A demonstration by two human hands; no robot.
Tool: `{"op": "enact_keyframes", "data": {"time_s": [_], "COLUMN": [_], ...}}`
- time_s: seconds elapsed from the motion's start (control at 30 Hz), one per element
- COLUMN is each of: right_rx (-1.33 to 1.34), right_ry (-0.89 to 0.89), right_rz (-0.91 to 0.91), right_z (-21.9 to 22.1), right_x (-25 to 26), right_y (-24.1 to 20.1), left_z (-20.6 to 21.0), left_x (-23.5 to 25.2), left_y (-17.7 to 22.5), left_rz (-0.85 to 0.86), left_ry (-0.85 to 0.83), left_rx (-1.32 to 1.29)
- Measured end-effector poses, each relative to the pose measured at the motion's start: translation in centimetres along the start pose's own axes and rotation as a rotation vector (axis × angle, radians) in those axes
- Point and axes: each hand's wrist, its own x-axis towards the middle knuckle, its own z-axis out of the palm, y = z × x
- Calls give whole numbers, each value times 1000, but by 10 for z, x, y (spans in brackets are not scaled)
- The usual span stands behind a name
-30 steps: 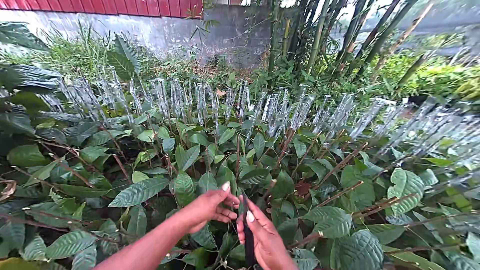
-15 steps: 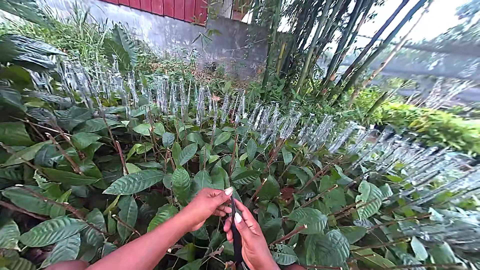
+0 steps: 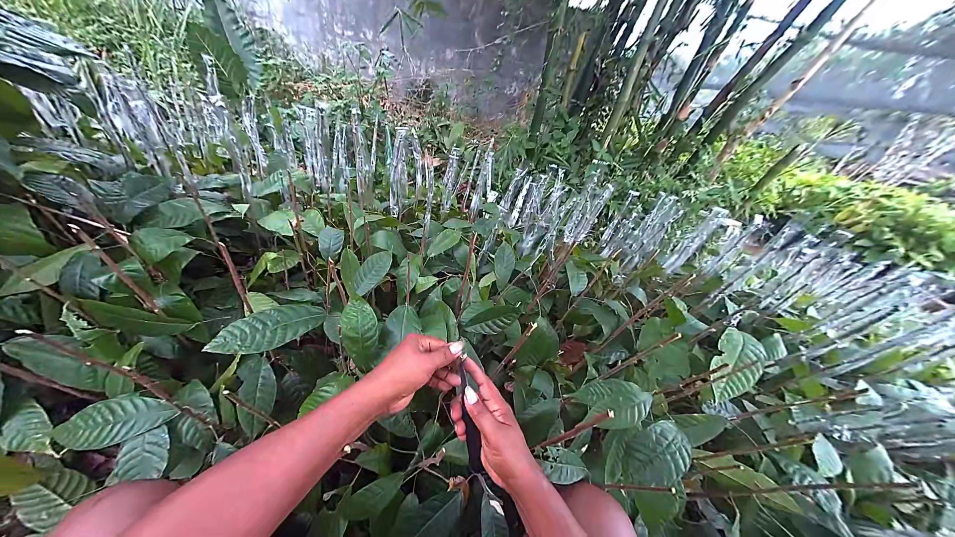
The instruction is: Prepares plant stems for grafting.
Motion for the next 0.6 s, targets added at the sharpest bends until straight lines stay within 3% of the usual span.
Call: {"op": "enact_keyframes", "data": {"time_s": [0.4, 0.53, 0.6], "right_rx": [-24, 34, 124], "right_ry": [0, 37, 36], "right_rz": [37, -156, -195], "right_z": [-5, 1, 8], "right_x": [6, -27, -54], "right_y": [-2, -43, -54], "left_z": [-8, -39, -42], "left_x": [5, -17, -42], "left_y": [1, -2, -8], "left_rz": [-27, 78, 51], "left_ry": [-7, 0, -161], "left_rx": [-49, 155, 276]}}
